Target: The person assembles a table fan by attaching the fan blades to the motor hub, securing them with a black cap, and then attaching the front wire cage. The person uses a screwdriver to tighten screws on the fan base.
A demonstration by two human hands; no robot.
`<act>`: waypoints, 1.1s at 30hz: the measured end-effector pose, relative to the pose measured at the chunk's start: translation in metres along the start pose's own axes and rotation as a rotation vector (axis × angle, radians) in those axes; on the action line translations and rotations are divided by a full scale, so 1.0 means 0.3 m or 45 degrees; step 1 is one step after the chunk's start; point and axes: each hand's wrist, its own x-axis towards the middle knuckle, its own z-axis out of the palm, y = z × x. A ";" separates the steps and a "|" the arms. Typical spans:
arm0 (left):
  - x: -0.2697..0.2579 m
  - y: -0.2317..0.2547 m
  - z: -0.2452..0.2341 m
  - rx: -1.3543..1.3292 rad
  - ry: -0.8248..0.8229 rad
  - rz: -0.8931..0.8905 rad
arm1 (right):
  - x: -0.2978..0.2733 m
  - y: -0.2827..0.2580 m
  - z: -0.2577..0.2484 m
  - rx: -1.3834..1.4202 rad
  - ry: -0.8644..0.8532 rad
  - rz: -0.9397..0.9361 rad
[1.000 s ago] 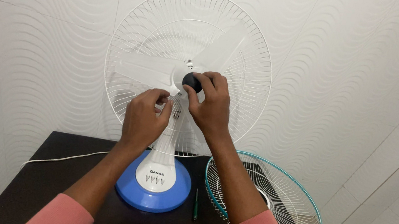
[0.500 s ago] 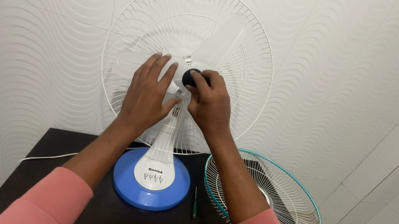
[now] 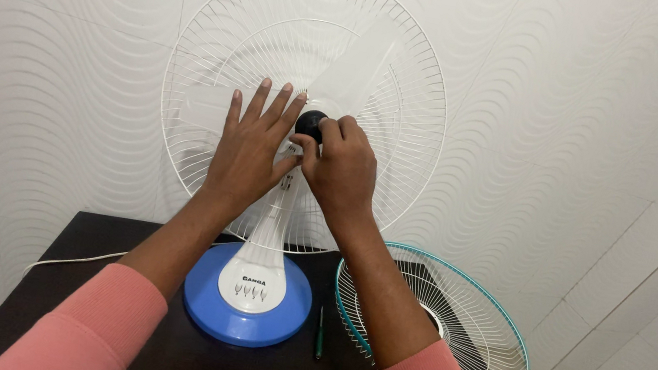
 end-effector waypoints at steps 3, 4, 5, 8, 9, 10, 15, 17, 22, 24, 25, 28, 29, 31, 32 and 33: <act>-0.005 -0.005 0.000 -0.005 0.024 0.019 | -0.005 -0.007 -0.013 -0.002 0.011 -0.075; -0.006 -0.005 0.000 -0.012 0.037 0.028 | -0.007 -0.008 -0.017 -0.011 0.035 -0.134; -0.005 -0.006 0.000 -0.019 0.049 0.038 | -0.006 -0.007 -0.019 -0.019 0.060 -0.192; -0.007 -0.004 0.004 -0.020 0.030 0.019 | 0.000 0.000 -0.018 0.003 0.063 -0.200; -0.006 -0.001 0.007 -0.026 0.042 0.022 | 0.005 0.005 -0.014 0.007 0.036 -0.164; -0.007 -0.001 0.008 -0.031 0.051 0.025 | 0.010 0.008 -0.009 0.013 0.008 -0.127; -0.004 0.006 0.009 -0.020 0.071 0.036 | 0.009 0.018 0.011 0.041 -0.019 -0.054; -0.002 0.005 0.002 -0.051 0.059 0.014 | 0.003 0.017 0.014 0.114 0.067 -0.114; -0.001 0.004 -0.013 -0.117 0.059 0.007 | -0.003 0.011 0.005 0.200 0.034 -0.119; 0.000 0.006 -0.014 -0.134 0.071 0.008 | -0.008 0.009 -0.001 0.235 0.011 -0.126; 0.002 0.006 -0.014 -0.131 0.075 0.006 | -0.009 0.008 -0.002 0.268 0.007 -0.135; -0.003 0.009 -0.017 -0.119 0.088 -0.005 | -0.021 -0.004 0.003 0.331 0.055 -0.166; -0.004 0.011 -0.017 -0.114 0.094 -0.009 | -0.022 -0.007 0.007 0.345 0.082 -0.179; -0.001 0.012 -0.020 -0.157 0.073 -0.019 | -0.019 -0.011 0.018 0.347 0.110 -0.121; 0.000 0.012 -0.022 -0.176 0.062 -0.025 | -0.019 -0.011 0.022 0.350 0.125 -0.092; 0.002 0.013 -0.024 -0.182 0.060 -0.029 | -0.018 -0.010 0.027 0.377 0.109 -0.067</act>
